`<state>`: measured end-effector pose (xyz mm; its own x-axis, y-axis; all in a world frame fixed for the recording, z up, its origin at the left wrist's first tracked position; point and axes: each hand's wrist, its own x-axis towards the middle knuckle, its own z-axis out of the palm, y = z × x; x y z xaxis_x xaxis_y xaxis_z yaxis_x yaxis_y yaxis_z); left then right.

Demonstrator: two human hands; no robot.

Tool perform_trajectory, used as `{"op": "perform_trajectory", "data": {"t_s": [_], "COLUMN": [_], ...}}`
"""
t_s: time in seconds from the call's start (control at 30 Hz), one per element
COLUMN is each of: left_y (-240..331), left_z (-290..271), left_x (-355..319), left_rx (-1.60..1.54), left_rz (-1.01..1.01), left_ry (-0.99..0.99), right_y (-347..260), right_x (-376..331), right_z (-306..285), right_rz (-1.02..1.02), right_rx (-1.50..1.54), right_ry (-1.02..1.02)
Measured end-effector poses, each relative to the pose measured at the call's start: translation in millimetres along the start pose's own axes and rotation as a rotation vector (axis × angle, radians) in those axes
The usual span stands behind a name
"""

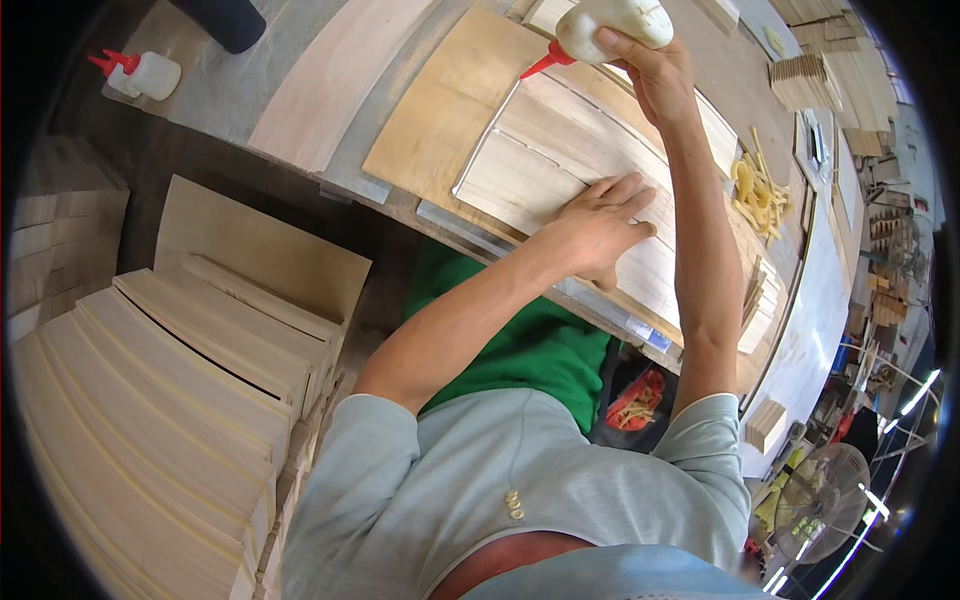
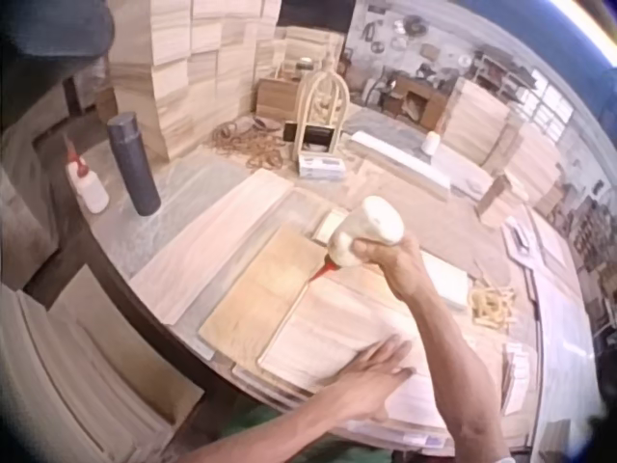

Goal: The recorder is assembling and gluing wooden box components in a factory setting.

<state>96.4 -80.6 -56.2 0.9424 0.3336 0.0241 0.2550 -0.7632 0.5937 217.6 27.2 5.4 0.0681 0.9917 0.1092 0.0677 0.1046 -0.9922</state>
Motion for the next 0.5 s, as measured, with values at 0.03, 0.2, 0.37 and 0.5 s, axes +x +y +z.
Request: {"op": "perform_trajectory", "data": {"t_s": [0.03, 0.2, 0.37, 0.5], "left_y": [1, 4, 3, 4], "left_z": [-1, -6, -5, 0], "left_x": [0, -1, -1, 8], "left_rx": [0.001, 0.011, -0.009, -0.015], "left_rz": [-0.006, -0.003, -0.004, 0.081], "left_ry": [-0.003, -0.004, 0.002, -0.041], "right_y": [2, 8, 15, -10], "right_x": [3, 7, -17, -80], "right_z": [-3, -17, -46, -105], "right_rz": [-0.026, -0.067, -0.108, -0.074], "right_rx": [-0.011, 0.005, 0.377, 0.498], "right_ry": [0.003, 0.062, 0.096, 0.387]}}
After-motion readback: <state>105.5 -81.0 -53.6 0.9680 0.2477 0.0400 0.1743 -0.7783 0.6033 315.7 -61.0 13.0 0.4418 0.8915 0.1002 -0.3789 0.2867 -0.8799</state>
